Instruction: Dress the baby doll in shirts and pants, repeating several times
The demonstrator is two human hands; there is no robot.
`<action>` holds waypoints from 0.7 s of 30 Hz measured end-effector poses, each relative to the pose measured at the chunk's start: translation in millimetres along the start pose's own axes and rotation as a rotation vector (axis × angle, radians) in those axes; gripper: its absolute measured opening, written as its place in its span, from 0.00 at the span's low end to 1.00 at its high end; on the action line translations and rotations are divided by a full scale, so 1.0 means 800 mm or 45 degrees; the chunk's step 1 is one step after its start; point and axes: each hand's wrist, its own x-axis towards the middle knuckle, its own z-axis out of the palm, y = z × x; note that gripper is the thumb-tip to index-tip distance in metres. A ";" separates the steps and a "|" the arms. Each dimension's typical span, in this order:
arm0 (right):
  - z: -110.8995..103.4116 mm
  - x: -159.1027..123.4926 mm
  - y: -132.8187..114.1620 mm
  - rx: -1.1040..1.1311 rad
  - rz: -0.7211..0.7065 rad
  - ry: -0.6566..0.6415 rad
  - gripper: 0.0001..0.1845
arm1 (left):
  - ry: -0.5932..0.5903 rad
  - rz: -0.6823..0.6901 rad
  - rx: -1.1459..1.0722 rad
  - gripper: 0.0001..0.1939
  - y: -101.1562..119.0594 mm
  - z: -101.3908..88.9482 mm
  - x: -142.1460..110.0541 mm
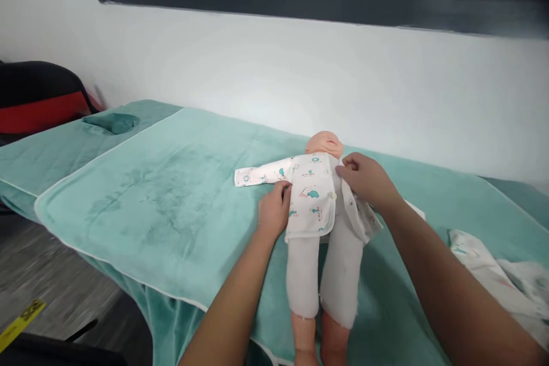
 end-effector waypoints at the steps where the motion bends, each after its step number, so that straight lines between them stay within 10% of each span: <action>1: -0.003 0.004 -0.012 0.025 0.009 -0.012 0.06 | 0.003 -0.001 -0.030 0.18 0.000 -0.001 0.001; 7: -0.027 -0.016 -0.041 0.218 -0.091 -0.037 0.12 | 0.027 0.053 -0.266 0.15 0.000 -0.006 0.003; 11: -0.036 -0.081 0.011 0.094 -0.087 0.218 0.15 | 0.011 0.070 -0.430 0.11 -0.004 -0.007 0.003; 15: -0.018 -0.143 0.069 0.215 -0.048 0.106 0.25 | -0.014 0.068 -0.649 0.08 -0.005 -0.008 0.004; 21: 0.002 -0.153 0.070 0.170 -0.172 0.256 0.19 | -0.069 -0.064 -1.122 0.14 -0.007 -0.008 0.010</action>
